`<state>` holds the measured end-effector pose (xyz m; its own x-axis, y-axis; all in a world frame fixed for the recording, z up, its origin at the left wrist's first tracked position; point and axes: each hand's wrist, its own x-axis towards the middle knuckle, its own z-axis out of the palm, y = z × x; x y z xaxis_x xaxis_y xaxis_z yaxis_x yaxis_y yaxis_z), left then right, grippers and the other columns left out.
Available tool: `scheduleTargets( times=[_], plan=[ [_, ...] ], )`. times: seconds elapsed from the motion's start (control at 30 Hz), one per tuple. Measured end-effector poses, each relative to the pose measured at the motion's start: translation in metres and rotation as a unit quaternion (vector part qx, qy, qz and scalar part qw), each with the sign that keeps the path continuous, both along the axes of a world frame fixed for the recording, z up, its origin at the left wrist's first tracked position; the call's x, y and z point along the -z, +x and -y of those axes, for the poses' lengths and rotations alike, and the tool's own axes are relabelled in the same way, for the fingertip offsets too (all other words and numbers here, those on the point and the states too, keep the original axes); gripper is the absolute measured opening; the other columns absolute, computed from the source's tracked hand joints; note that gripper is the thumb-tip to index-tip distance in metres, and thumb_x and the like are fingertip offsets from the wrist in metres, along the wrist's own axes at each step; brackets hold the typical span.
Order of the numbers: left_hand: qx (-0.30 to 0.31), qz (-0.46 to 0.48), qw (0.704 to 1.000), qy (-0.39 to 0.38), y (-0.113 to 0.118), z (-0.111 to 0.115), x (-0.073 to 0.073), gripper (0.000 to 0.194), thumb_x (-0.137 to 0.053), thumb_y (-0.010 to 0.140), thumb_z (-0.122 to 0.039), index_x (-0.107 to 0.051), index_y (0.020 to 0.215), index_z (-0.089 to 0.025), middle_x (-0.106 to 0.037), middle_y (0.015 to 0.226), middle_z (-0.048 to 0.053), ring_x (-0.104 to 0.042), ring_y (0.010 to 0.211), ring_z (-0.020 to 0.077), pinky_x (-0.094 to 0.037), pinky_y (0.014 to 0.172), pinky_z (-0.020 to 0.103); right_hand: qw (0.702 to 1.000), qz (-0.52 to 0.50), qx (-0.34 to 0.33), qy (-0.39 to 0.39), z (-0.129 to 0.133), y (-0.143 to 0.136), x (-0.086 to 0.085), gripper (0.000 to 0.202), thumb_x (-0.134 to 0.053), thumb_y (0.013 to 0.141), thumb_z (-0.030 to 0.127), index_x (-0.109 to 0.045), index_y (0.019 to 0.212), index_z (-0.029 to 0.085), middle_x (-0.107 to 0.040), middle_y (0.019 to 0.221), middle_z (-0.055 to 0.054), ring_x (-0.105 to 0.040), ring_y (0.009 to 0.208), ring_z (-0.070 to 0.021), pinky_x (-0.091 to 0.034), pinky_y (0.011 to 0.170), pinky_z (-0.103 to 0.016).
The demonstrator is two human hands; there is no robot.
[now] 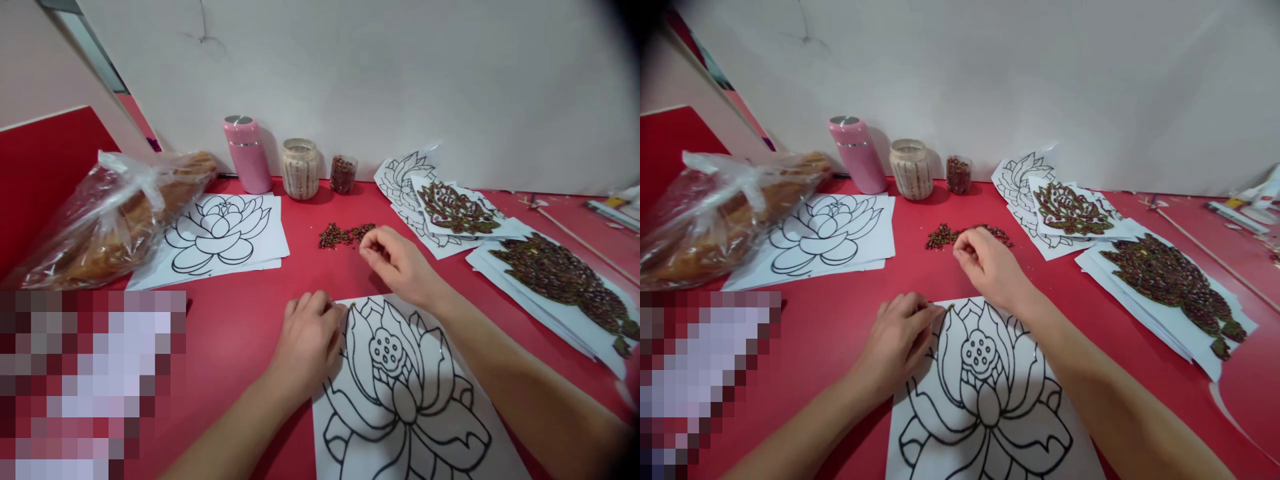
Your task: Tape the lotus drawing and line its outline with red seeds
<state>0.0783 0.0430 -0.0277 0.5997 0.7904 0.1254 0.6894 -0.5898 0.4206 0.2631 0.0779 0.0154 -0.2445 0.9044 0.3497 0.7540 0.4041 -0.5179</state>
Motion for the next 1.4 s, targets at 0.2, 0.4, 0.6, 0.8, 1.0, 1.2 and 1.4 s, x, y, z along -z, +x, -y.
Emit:
scheduleTargets(
  times=[0.2,0.4,0.6,0.8,1.0,1.2,1.4],
  plan=[
    [-0.006,0.009,1.0,-0.003,-0.001,0.0,0.002,0.027,-0.04,0.075,-0.013,-0.058,0.095,-0.018,-0.049,0.085,0.006,-0.044,0.081,0.0212,-0.034,0.069,0.035,0.994,-0.026,-0.055,-0.092,0.038,0.0,0.018,0.008,-0.04,0.085,0.019,-0.047,0.08,0.019,-0.046,0.082,-0.001,-0.046,0.075,-0.0112,-0.039,0.066,-0.024],
    [-0.008,0.008,1.0,-0.002,0.0,0.0,0.002,0.027,-0.039,0.075,-0.012,-0.058,0.093,-0.02,-0.049,0.085,0.005,-0.044,0.08,0.0207,-0.034,0.068,0.035,0.993,-0.011,-0.066,-0.094,0.043,0.001,0.026,0.008,-0.041,0.085,0.016,-0.048,0.083,0.019,-0.044,0.094,-0.004,-0.046,0.092,-0.0134,-0.039,0.08,-0.027],
    [-0.001,0.005,1.0,-0.008,0.0,-0.001,0.0,0.028,-0.038,0.076,-0.013,-0.058,0.094,-0.019,-0.049,0.086,0.006,-0.043,0.08,0.0206,-0.034,0.068,0.035,0.991,0.01,-0.081,-0.102,0.044,0.0,0.03,0.01,-0.041,0.084,0.013,-0.05,0.084,0.019,-0.046,0.097,-0.005,-0.047,0.093,-0.0144,-0.04,0.081,-0.029],
    [0.001,0.003,1.0,-0.011,-0.001,-0.001,-0.001,0.029,-0.037,0.076,-0.012,-0.058,0.095,-0.019,-0.049,0.085,0.006,-0.043,0.079,0.0204,-0.034,0.068,0.035,0.993,0.022,-0.073,-0.094,0.044,-0.003,0.031,0.011,-0.041,0.084,0.016,-0.051,0.082,0.019,-0.048,0.096,-0.006,-0.049,0.091,-0.0161,-0.042,0.079,-0.031],
    [-0.001,-0.002,1.0,-0.014,0.0,-0.001,-0.002,0.029,-0.037,0.076,-0.012,-0.058,0.095,-0.02,-0.049,0.085,0.006,-0.043,0.079,0.0205,-0.034,0.068,0.035,0.993,0.029,-0.068,-0.095,0.043,-0.004,0.033,0.01,-0.042,0.083,0.015,-0.051,0.082,0.018,-0.048,0.096,-0.006,-0.049,0.09,-0.015,-0.042,0.078,-0.029],
    [0.0,-0.003,1.0,-0.014,-0.001,-0.001,-0.001,0.029,-0.038,0.077,-0.013,-0.058,0.096,-0.019,-0.049,0.086,0.006,-0.043,0.08,0.0206,-0.034,0.068,0.035,0.993,0.036,-0.065,-0.095,0.043,-0.004,0.034,0.01,-0.042,0.084,0.015,-0.051,0.083,0.018,-0.048,0.094,-0.005,-0.049,0.087,-0.0142,-0.041,0.077,-0.028],
    [-0.002,0.003,1.0,-0.009,0.0,0.0,-0.001,0.028,-0.038,0.077,-0.012,-0.058,0.095,-0.02,-0.05,0.085,0.005,-0.043,0.079,0.0202,-0.034,0.068,0.035,0.993,0.024,-0.056,-0.104,0.043,-0.004,0.034,0.008,-0.044,0.081,0.014,-0.051,0.082,0.018,-0.048,0.093,-0.005,-0.049,0.086,-0.0145,-0.042,0.075,-0.028]
  ],
)
